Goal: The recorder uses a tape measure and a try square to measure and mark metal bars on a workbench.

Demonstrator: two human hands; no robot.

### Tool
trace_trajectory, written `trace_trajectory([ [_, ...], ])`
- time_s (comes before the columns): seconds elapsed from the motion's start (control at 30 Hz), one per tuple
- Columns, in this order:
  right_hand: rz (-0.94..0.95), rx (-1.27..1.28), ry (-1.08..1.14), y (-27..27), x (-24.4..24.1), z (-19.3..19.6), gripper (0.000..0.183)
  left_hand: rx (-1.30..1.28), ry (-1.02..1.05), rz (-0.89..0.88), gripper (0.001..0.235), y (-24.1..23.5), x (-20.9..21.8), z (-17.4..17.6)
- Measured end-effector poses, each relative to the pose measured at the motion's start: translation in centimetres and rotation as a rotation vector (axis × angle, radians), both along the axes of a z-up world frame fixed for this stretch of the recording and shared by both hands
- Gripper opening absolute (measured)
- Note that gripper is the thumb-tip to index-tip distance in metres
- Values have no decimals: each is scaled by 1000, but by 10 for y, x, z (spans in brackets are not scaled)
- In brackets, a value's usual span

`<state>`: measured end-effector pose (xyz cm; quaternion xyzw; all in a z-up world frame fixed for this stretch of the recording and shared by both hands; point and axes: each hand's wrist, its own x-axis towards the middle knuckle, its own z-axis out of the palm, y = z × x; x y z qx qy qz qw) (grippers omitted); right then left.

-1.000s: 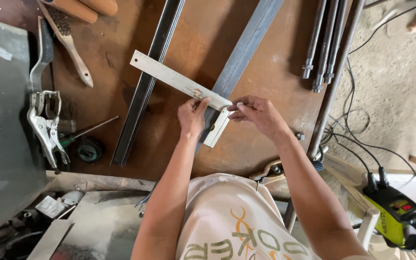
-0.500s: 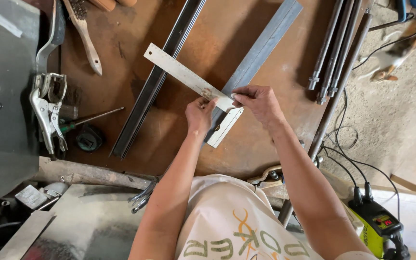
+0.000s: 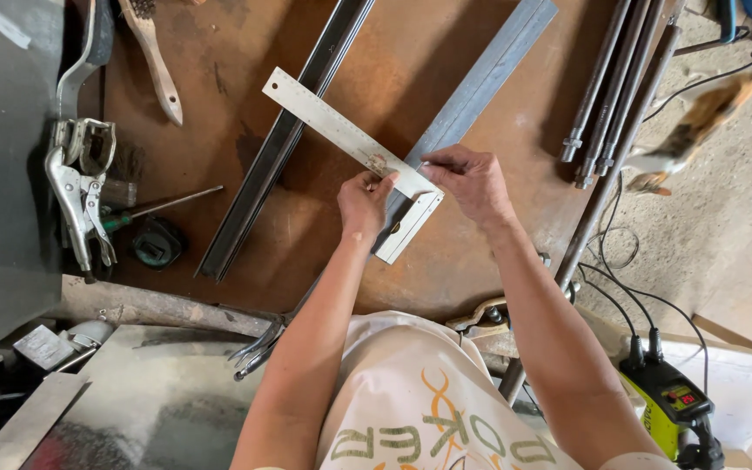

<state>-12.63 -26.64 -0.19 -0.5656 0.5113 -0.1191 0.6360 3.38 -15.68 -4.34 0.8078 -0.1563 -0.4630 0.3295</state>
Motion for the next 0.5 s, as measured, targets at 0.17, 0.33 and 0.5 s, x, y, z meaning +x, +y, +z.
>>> trace_trajectory([
  [0.17, 117, -210, 3, -1, 4, 4, 23, -32, 6, 17, 31, 1, -1, -3],
  [0.33, 243, -408, 129, -6, 17, 6, 19, -51, 35, 47, 29, 2, -1, -7],
  [0.5, 307, -598, 158, -6, 23, -4, 15, -41, 14, 22, 28, 0, 0, 0],
])
